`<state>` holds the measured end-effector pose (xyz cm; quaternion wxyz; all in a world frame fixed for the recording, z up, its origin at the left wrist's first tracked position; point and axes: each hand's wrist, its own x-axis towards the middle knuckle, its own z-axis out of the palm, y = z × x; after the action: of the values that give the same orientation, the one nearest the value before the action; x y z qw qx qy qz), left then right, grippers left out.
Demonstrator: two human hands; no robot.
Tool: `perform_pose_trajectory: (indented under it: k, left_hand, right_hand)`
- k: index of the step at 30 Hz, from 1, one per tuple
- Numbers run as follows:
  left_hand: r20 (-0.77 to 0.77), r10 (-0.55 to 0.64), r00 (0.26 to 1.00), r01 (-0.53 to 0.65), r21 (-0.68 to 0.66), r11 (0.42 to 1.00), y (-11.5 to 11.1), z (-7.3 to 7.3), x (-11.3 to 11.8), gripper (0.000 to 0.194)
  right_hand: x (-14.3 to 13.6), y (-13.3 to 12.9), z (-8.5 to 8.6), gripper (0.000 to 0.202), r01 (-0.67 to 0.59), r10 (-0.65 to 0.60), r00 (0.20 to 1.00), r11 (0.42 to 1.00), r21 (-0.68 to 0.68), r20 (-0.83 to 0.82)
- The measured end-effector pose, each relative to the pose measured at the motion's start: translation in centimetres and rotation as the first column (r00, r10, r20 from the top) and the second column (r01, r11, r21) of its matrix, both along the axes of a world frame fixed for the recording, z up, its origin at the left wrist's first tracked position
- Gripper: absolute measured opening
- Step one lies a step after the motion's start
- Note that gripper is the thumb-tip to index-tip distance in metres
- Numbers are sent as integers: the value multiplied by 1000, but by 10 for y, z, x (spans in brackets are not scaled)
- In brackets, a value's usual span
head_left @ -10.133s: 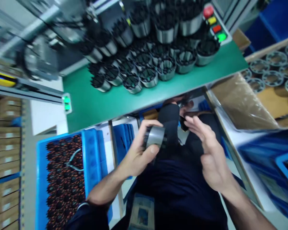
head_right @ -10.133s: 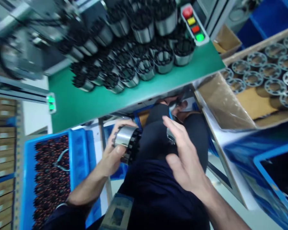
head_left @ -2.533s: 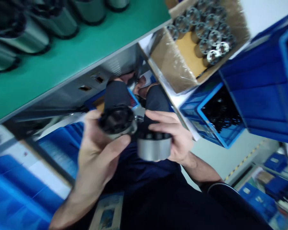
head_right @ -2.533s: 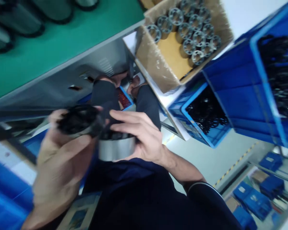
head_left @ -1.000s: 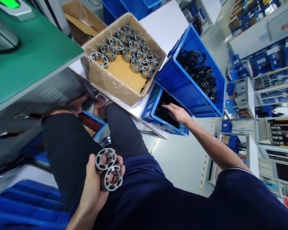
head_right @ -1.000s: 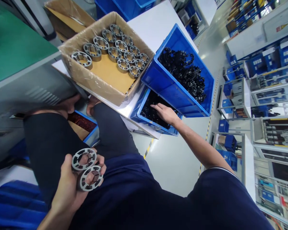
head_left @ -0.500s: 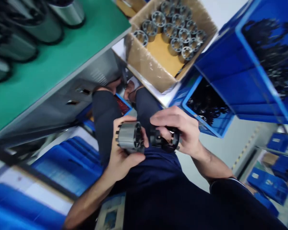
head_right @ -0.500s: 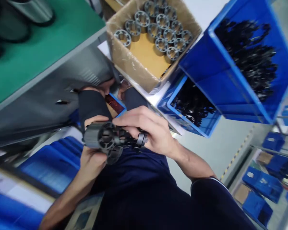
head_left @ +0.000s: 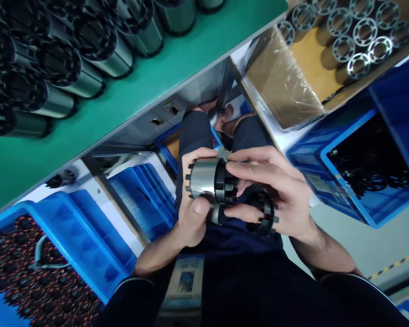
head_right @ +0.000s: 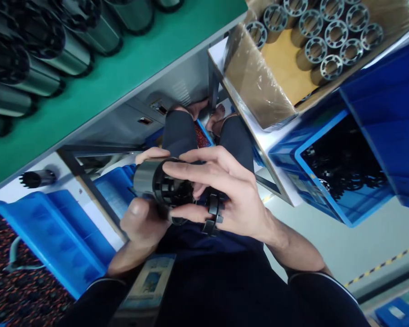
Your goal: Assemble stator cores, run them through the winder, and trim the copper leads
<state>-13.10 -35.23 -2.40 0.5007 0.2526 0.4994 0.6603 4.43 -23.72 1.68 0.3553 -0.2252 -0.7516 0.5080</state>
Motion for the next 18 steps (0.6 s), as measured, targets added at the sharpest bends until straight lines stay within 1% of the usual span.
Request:
perform_pose_trajectory:
  k: [2, 5, 7, 10, 14, 18]
  left_hand:
    - [46, 10, 999, -10, -5, 1000, 4, 4, 1, 53]
    - [20, -14, 1000, 14, -23, 1000, 6, 8, -1, 45]
    - [0, -36, 999, 36, -34, 999, 6, 9, -3, 48]
    - [10, -60, 998, 61, -35, 998, 8, 11, -3, 53]
    - [18, -83, 996, 83, -40, 996, 9, 14, -3, 53]
    - [36, -90, 995, 93, -118, 989, 7, 19, -6, 56]
  right_hand:
    - [-1, -3, 1, 78, 16, -14, 999, 999, -37, 40]
    - [0, -6, 4, 79, 23, -17, 997, 996, -87, 71]
    - [0, -6, 3, 79, 24, -19, 998, 996, -91, 54]
    - [0, -5, 0, 85, 23, -22, 1000, 997, -70, 15]
    - [-1, -7, -3, 72, 52, -51, 998, 999, -3, 43]
    - [-5, -10, -1, 67, 126, -124, 990, 991, -37, 62]
